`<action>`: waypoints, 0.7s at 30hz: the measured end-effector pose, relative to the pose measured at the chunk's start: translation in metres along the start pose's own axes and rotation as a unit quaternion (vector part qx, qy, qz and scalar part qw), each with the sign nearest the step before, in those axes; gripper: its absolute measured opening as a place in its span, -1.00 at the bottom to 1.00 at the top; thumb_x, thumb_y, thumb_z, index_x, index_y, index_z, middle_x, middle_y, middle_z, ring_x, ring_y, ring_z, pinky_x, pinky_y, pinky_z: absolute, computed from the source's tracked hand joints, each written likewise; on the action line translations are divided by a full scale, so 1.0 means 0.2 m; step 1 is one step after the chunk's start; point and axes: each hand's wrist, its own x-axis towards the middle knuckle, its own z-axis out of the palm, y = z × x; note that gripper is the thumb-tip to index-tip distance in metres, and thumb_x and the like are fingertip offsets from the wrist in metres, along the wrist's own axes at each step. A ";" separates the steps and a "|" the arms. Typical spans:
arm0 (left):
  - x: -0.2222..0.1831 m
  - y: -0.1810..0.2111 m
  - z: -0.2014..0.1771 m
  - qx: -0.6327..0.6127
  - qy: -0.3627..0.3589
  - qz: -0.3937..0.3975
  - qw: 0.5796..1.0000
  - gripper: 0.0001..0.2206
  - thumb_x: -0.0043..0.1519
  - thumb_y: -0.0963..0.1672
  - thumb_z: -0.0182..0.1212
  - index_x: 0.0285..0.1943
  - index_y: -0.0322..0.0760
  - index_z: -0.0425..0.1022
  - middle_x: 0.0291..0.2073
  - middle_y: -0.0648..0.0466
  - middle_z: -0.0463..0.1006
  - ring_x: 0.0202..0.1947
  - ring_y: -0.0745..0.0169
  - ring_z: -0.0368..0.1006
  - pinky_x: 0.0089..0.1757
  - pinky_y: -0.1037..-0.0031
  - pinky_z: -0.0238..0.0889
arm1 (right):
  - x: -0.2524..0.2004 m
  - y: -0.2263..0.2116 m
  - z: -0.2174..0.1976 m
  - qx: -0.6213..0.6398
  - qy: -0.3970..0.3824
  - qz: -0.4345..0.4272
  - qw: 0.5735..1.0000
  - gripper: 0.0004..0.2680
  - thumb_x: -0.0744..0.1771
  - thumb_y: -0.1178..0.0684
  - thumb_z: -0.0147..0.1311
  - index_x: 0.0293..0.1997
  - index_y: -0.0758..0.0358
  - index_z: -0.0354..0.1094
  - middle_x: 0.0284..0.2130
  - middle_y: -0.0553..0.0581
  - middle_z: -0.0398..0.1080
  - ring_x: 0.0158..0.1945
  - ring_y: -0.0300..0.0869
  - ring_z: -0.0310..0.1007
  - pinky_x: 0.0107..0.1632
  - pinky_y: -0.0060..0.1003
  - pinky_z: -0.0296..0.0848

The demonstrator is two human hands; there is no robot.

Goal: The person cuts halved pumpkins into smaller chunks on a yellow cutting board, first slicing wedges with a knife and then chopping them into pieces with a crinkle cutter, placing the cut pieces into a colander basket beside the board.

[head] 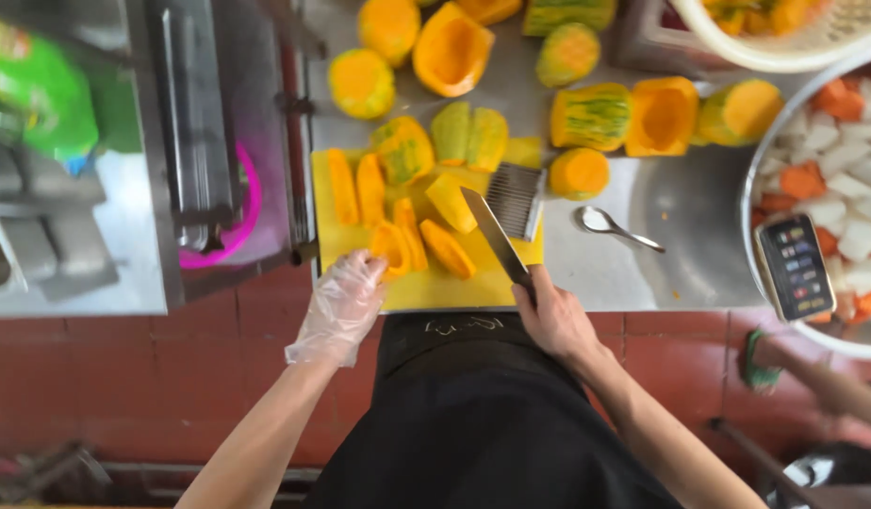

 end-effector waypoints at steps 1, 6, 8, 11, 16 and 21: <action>-0.09 -0.03 0.11 0.006 -0.001 -0.032 0.999 -0.76 0.18 -0.13 0.24 0.02 -0.22 0.54 -0.04 -0.05 0.51 -0.02 -0.09 0.47 0.00 0.17 0.37 | 0.00 -0.05 0.03 0.013 0.007 -0.035 0.999 -0.77 0.36 0.04 0.00 0.07 0.30 0.17 -0.30 0.43 0.51 -0.26 0.35 0.50 -0.27 0.16 0.46; -0.24 -0.06 0.31 -0.070 -0.001 -0.089 0.994 -0.72 0.18 -0.09 0.24 0.04 -0.26 0.49 -0.08 -0.14 0.51 -0.01 -0.15 0.47 -0.01 0.13 0.36 | 0.05 -0.23 0.32 -0.066 -0.035 -0.098 0.992 -0.81 0.38 0.04 0.00 0.03 0.28 0.17 -0.36 0.41 0.51 -0.31 0.32 0.51 -0.28 0.17 0.46; -0.26 -0.05 0.33 -0.130 0.080 -0.076 0.985 -0.63 0.12 -0.07 0.27 0.07 -0.33 0.47 -0.10 -0.22 0.51 -0.06 -0.23 0.46 -0.06 0.10 0.36 | 0.04 -0.28 0.40 -0.120 -0.066 -0.079 0.987 -0.82 0.39 0.04 0.00 0.03 0.27 0.17 -0.40 0.42 0.50 -0.33 0.32 0.51 -0.27 0.20 0.44; -0.28 -0.09 0.38 -0.183 0.042 -0.100 0.977 -0.61 0.23 -0.07 0.25 0.18 -0.35 0.42 -0.07 -0.23 0.49 -0.07 -0.20 0.47 -0.05 0.11 0.36 | 0.03 -0.31 0.48 -0.155 -0.078 -0.113 0.978 -0.84 0.39 0.08 -0.02 0.02 0.28 0.16 -0.43 0.42 0.49 -0.38 0.29 0.52 -0.31 0.16 0.49; -0.27 -0.20 0.33 -0.166 0.034 -0.053 0.984 -0.70 0.15 -0.05 0.31 0.01 -0.22 0.48 -0.12 -0.12 0.49 -0.04 -0.15 0.47 -0.03 0.13 0.37 | 0.03 -0.32 0.54 -0.206 -0.049 -0.188 0.959 -0.88 0.38 0.12 -0.03 -0.04 0.28 0.17 -0.41 0.41 0.48 -0.42 0.30 0.50 -0.36 0.16 0.47; -0.26 -0.26 0.37 -0.145 0.048 0.006 0.988 -0.70 0.17 -0.03 0.30 -0.01 -0.22 0.47 -0.15 -0.12 0.45 -0.09 -0.14 0.45 -0.09 0.12 0.35 | 0.02 -0.41 0.52 -0.206 -0.075 -0.173 0.960 -0.88 0.38 0.13 -0.03 -0.05 0.31 0.16 -0.40 0.42 0.47 -0.41 0.31 0.50 -0.35 0.17 0.47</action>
